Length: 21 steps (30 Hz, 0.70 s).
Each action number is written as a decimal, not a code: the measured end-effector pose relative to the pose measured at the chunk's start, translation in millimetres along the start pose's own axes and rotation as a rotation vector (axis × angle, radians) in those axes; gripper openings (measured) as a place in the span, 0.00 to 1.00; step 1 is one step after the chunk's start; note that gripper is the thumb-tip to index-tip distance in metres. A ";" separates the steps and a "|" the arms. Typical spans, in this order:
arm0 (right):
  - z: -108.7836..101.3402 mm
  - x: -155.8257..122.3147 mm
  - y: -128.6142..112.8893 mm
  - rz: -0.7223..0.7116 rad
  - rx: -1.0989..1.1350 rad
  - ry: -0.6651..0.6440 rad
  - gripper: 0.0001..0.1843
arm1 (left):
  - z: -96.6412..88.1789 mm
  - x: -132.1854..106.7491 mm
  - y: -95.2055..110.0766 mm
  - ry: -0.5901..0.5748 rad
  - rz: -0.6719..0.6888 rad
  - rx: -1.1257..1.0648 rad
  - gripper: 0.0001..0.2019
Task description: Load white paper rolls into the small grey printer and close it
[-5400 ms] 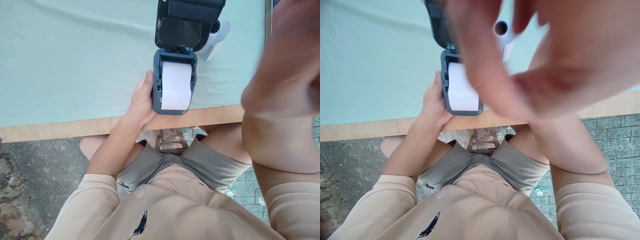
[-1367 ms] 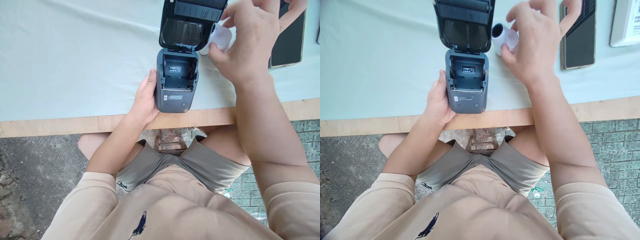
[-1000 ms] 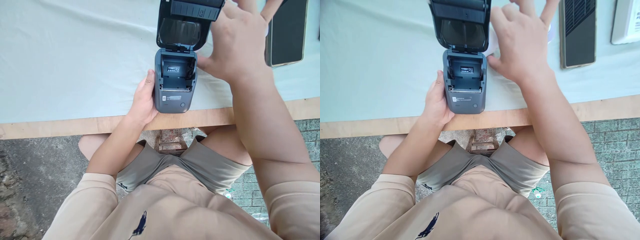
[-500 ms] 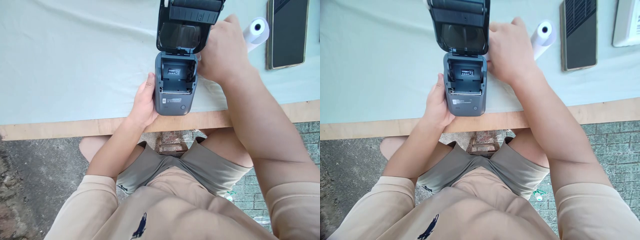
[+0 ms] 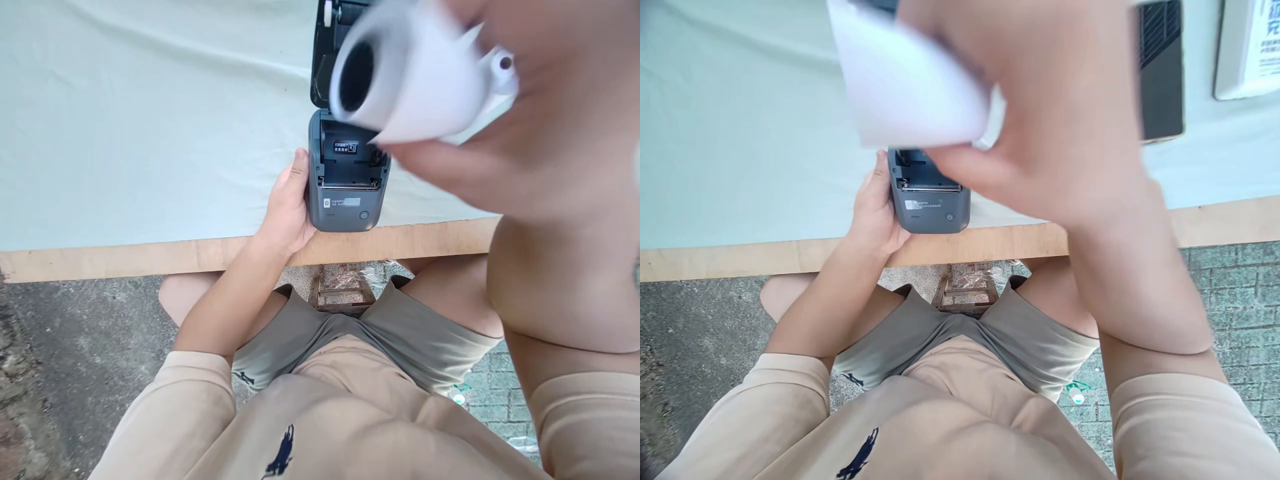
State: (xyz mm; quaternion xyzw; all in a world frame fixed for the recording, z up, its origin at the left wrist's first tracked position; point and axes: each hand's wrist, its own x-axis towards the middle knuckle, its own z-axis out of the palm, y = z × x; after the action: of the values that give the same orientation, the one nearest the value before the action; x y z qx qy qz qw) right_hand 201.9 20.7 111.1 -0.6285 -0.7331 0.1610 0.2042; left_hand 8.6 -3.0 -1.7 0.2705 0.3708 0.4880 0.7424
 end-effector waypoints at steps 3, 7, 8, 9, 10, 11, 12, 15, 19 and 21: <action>18.2 -1.4 -9.4 -0.397 -0.368 -0.075 0.16 | 0.7 -0.6 0.4 0.023 0.009 0.017 0.19; 28.5 -3.8 -10.1 -0.361 -0.570 -0.061 0.12 | 3.1 -0.9 2.5 0.078 -0.022 0.024 0.18; 28.6 -4.5 -10.1 -0.334 -0.585 -0.082 0.11 | 3.7 -0.8 3.0 0.087 -0.032 0.026 0.18; 28.3 -5.2 -10.4 -0.309 -0.591 -0.104 0.11 | 4.1 -0.8 3.3 0.094 -0.039 0.028 0.18; 27.8 -5.7 -10.8 -0.291 -0.591 -0.125 0.11 | 4.4 -0.7 3.5 0.099 -0.042 0.030 0.18; 27.3 -6.0 -11.4 -0.278 -0.588 -0.138 0.11 | 4.4 -0.5 3.5 0.102 -0.042 0.032 0.18; 27.0 -6.3 -12.0 -0.269 -0.586 -0.144 0.11 | 4.3 -0.3 3.2 0.103 -0.040 0.034 0.18; 27.5 -6.5 -13.8 -0.246 -0.583 -0.147 0.09 | 2.9 0.4 1.5 0.080 -0.022 0.035 0.19; 29.2 -6.5 -15.3 -0.209 -0.528 -0.194 0.09 | 1.6 0.8 0.1 0.065 -0.002 0.046 0.19; 29.7 -6.5 -15.7 -0.177 -0.522 -0.200 0.10 | 1.7 0.5 0.2 0.075 -0.014 0.061 0.19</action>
State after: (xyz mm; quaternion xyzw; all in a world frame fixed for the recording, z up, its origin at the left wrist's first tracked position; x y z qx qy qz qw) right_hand 174.3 12.5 92.5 -0.5744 -0.8181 0.0096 -0.0247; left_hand 10.0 -2.5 -0.7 0.2718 0.4151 0.4810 0.7228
